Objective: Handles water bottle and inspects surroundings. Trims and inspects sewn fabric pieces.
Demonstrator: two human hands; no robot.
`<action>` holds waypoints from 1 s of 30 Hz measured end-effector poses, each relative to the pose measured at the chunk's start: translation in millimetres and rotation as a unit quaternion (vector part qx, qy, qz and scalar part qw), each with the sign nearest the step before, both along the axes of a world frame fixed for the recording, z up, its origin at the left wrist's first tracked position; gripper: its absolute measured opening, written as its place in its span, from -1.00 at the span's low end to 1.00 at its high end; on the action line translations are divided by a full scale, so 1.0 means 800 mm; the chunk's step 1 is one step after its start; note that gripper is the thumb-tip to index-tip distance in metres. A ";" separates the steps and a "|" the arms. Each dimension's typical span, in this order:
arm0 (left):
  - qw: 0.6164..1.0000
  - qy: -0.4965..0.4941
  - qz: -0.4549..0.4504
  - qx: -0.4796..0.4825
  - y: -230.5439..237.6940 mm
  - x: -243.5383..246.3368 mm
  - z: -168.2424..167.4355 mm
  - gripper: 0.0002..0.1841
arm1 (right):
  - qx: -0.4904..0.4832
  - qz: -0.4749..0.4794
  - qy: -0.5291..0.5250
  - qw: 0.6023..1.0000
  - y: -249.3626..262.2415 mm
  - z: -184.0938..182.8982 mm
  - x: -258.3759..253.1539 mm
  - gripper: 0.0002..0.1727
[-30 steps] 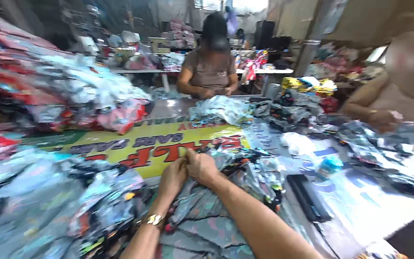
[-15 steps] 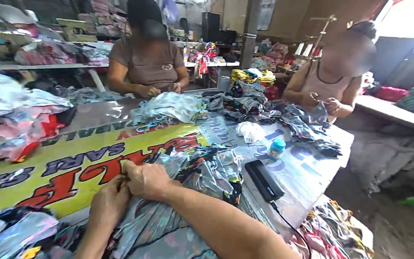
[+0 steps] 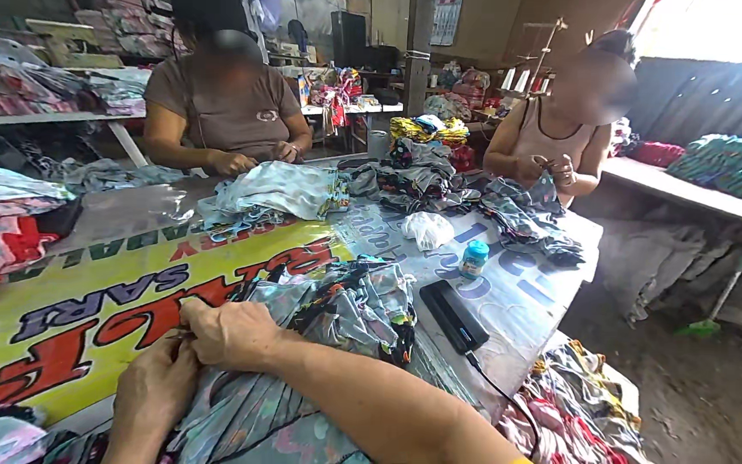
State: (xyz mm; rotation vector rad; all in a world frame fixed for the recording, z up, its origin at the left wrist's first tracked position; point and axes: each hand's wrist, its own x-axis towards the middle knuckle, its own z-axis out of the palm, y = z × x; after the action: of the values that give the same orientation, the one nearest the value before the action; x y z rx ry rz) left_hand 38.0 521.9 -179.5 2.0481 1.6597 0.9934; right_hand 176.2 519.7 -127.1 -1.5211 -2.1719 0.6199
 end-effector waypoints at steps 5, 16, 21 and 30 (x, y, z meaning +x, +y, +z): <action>1.000 -0.002 -0.003 -0.011 -0.001 0.002 0.004 -0.67 | 0.002 0.000 -0.001 1.000 0.001 0.001 0.001 -0.58; 1.000 0.007 -0.001 -0.027 -0.004 -0.001 0.006 -0.63 | 0.002 0.008 0.009 1.000 -0.002 0.000 0.003 -0.57; 1.000 0.007 -0.006 -0.026 -0.007 -0.001 0.007 -0.63 | 0.003 0.010 0.014 1.000 -0.003 0.000 0.003 -0.59; 1.000 -0.006 0.000 -0.024 -0.006 -0.003 0.005 -0.67 | 0.003 0.016 0.021 1.000 -0.004 0.001 0.004 -0.59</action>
State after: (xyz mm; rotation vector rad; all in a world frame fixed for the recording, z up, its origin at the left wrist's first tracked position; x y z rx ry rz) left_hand 35.5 516.7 -175.4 2.0080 1.6622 0.9549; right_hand 179.4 516.4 -126.3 -1.4584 -2.1687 0.6491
